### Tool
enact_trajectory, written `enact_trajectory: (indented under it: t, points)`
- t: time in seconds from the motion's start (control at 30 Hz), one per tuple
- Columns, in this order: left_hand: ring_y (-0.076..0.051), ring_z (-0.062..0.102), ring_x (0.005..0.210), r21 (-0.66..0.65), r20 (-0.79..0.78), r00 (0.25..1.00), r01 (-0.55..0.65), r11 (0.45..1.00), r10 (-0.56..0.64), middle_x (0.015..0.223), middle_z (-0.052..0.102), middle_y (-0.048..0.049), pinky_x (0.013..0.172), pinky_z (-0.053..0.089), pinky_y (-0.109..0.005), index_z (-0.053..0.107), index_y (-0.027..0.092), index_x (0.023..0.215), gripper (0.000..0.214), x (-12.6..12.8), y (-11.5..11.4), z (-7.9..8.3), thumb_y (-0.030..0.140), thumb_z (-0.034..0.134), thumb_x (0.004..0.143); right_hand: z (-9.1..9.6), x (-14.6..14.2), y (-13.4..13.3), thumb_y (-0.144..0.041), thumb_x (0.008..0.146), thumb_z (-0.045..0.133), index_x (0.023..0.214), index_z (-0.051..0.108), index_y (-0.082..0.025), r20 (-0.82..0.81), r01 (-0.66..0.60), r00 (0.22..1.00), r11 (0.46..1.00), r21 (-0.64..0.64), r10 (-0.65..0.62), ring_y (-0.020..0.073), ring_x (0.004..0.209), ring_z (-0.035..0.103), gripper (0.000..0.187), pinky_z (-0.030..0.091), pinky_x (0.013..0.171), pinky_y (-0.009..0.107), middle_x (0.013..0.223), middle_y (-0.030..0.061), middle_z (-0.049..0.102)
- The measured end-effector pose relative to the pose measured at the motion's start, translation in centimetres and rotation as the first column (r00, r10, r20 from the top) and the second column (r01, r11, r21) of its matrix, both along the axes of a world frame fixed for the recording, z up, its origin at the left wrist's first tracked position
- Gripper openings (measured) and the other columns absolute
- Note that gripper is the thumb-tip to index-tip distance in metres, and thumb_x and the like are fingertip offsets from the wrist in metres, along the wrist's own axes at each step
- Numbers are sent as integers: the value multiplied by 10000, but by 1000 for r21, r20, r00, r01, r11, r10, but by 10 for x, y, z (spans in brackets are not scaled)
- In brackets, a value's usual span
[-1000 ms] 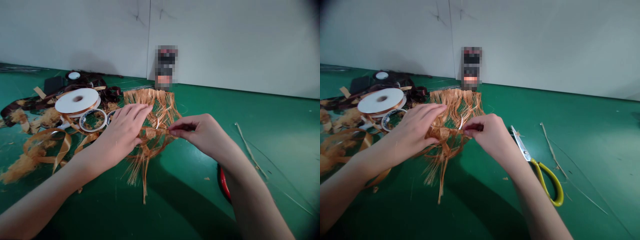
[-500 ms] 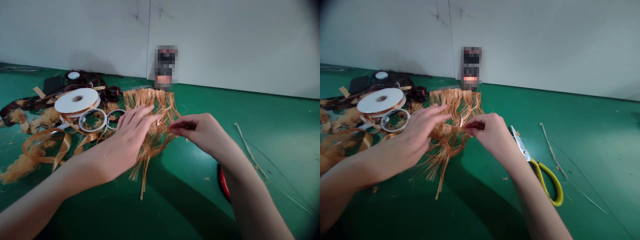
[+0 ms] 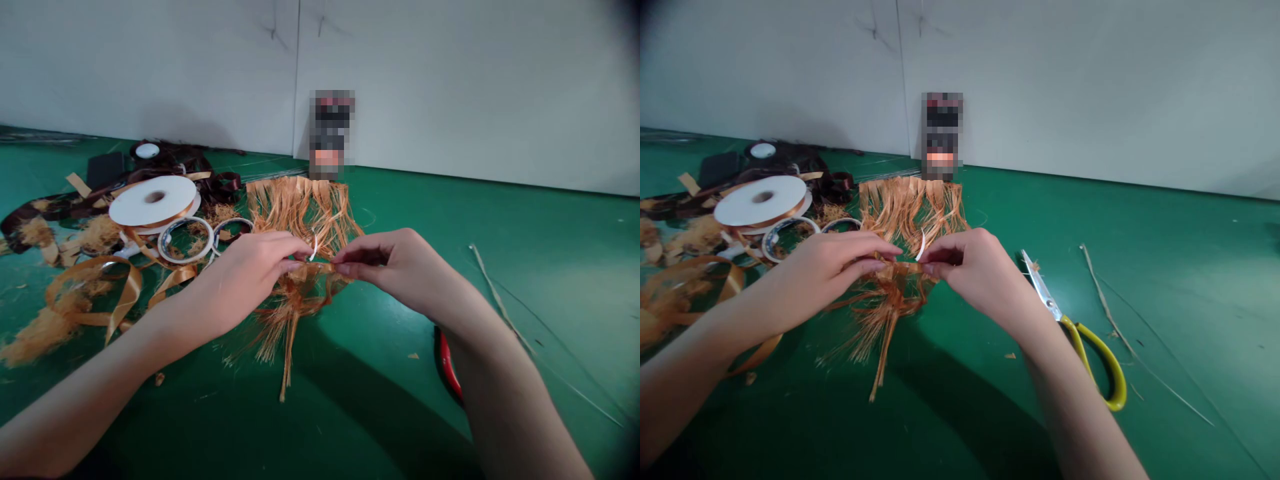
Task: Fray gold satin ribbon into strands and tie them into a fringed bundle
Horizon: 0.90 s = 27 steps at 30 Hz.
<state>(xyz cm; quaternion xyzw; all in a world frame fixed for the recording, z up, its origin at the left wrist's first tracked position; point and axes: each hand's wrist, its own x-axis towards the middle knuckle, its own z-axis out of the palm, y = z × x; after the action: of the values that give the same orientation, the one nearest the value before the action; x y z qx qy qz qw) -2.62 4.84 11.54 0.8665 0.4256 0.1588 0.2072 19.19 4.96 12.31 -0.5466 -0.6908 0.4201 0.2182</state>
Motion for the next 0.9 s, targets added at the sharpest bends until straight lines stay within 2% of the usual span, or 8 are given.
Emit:
enact_trajectory:
  t: [0.07, 0.2, 0.4, 0.6, 0.73, 0.83, 0.9]
  points:
    - [-154, 663, 843, 15, 51, 999, -16, 1000, 15, 958, 719, -18, 751, 487, -264, 666, 180, 1022, 221, 1, 0, 1, 171, 462, 937, 0, 0, 0, -234, 786, 628, 751, 721, -196, 33, -14, 999, 1000, 2, 14, 144, 663, 619, 106, 469, 626, 278, 702, 9, 698]
    - [-144, 678, 819, -24, 125, 990, -68, 997, 71, 934, 737, -3, 740, 493, -253, 678, 191, 1004, 193, 3, -1, 3, 167, 504, 922, -2, -1, -1, -396, 890, 522, 759, 707, -187, 102, -32, 994, 999, 37, 29, 114, 586, 495, 308, 365, 542, 263, 661, 3, 608]
    - [-134, 681, 834, -46, 115, 993, 15, 999, -10, 981, 733, 4, 738, 495, -231, 649, 215, 1114, 226, 5, -5, 4, 195, 501, 945, 0, -5, -4, -387, 887, 537, 718, 691, -173, 52, -81, 995, 996, -47, 83, 87, 526, 345, 313, 254, 484, 250, 563, -33, 445]
    - [-139, 675, 858, -15, 81, 996, 24, 1000, -23, 1003, 724, -12, 746, 494, -238, 614, 192, 1168, 259, 7, -5, 4, 163, 479, 949, 0, -7, -4, -334, 823, 626, 748, 724, -175, 40, -107, 993, 992, -63, 109, 88, 530, 399, 201, 289, 480, 239, 578, -22, 544]
    - [-140, 672, 861, -86, 62, 998, 8, 996, -3, 993, 716, 0, 720, 495, -243, 587, 243, 1210, 278, 8, -6, 5, 225, 444, 972, -2, -7, -4, -308, 825, 595, 774, 723, -178, 57, -146, 987, 988, -49, 149, 94, 555, 451, 189, 326, 501, 236, 629, -11, 593]
    - [-162, 671, 884, -163, 46, 999, 25, 986, -18, 1013, 707, -7, 713, 506, -255, 543, 271, 1254, 314, 7, -6, 3, 347, 492, 954, -2, -7, -5, -299, 847, 538, 791, 697, -181, 61, -184, 980, 980, -71, 188, 100, 575, 465, 205, 340, 509, 238, 655, -11, 594]
    - [-176, 668, 923, -195, 55, 998, 53, 979, -43, 1060, 696, -22, 727, 511, -263, 513, 272, 1275, 345, 6, -5, 1, 348, 520, 939, -2, -7, -5, -291, 859, 509, 829, 682, -184, 43, -193, 979, 976, -96, 198, 106, 592, 486, 206, 359, 520, 241, 679, -11, 601]
